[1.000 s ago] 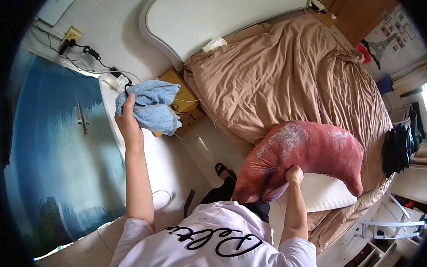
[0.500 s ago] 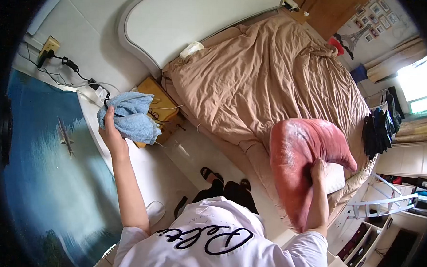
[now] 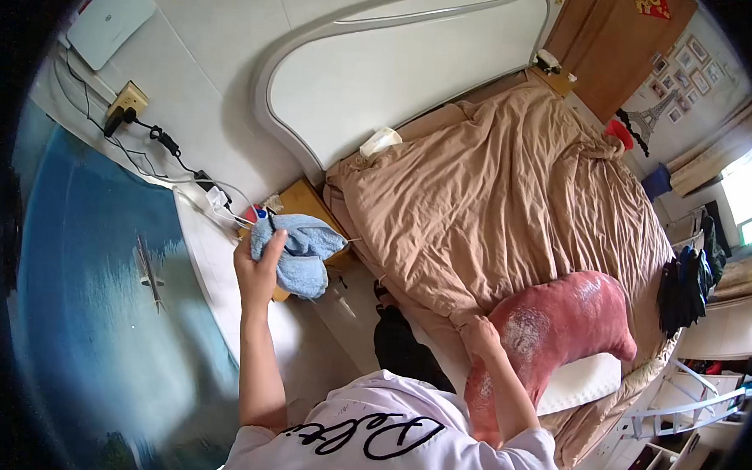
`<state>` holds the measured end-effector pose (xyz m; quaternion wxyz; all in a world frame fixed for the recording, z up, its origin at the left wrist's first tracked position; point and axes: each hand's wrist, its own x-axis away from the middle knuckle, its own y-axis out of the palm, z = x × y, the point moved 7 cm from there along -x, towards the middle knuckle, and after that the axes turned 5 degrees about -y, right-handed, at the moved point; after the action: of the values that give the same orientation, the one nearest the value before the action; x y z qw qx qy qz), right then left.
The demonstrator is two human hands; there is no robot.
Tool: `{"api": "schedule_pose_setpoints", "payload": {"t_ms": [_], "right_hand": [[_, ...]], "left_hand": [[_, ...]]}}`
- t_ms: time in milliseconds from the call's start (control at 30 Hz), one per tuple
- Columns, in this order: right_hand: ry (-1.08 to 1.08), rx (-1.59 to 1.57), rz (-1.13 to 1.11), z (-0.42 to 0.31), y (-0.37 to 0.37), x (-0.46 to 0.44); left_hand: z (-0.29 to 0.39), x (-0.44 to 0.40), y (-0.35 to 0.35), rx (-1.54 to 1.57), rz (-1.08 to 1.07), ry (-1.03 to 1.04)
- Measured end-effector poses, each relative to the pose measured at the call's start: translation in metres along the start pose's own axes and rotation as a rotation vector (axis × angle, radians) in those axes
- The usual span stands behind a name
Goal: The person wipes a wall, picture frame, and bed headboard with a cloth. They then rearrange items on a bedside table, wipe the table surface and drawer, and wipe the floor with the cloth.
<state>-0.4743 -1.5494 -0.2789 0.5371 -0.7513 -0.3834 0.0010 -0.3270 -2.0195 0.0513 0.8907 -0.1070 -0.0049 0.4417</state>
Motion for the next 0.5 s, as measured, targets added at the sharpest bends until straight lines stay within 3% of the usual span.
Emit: {"api": "schedule_pose_setpoints", "payload": {"t_ms": [100,133,167,200,333,367,433,500], "right_hand": [[-0.145,0.001,0.004,-0.110,-0.062,-0.061],[-0.285,-0.014,0.074,-0.141,-0.078,-0.081],[-0.423,-0.033,0.147,-0.172,-0.095,-0.099],[-0.429,-0.044,0.156,-0.198,-0.113,-0.119],[-0.437,-0.215,-0.021,-0.292,-0.163,-0.174],[-0.531,-0.348,-0.081,-0.314,-0.172,-0.185],[-0.623,-0.483,-0.136,-0.352,-0.197,-0.204],[-0.715,-0.924,-0.182,-0.390,-0.231,-0.215]], "left_hand": [[0.012,-0.022,0.012,-0.531,-0.190,0.050],[0.015,-0.028,0.012,-0.540,-0.182,0.054],[0.012,-0.034,0.014,-0.790,-0.214,0.020],[0.009,-0.044,0.017,-1.041,-0.244,-0.012],[0.012,-0.094,0.023,-1.090,-0.206,-0.126],[0.015,-0.108,0.030,-1.097,-0.218,-0.121],[0.029,-0.140,0.042,-0.875,-0.145,-0.054],[0.040,-0.166,0.055,-0.767,-0.108,-0.028]]}}
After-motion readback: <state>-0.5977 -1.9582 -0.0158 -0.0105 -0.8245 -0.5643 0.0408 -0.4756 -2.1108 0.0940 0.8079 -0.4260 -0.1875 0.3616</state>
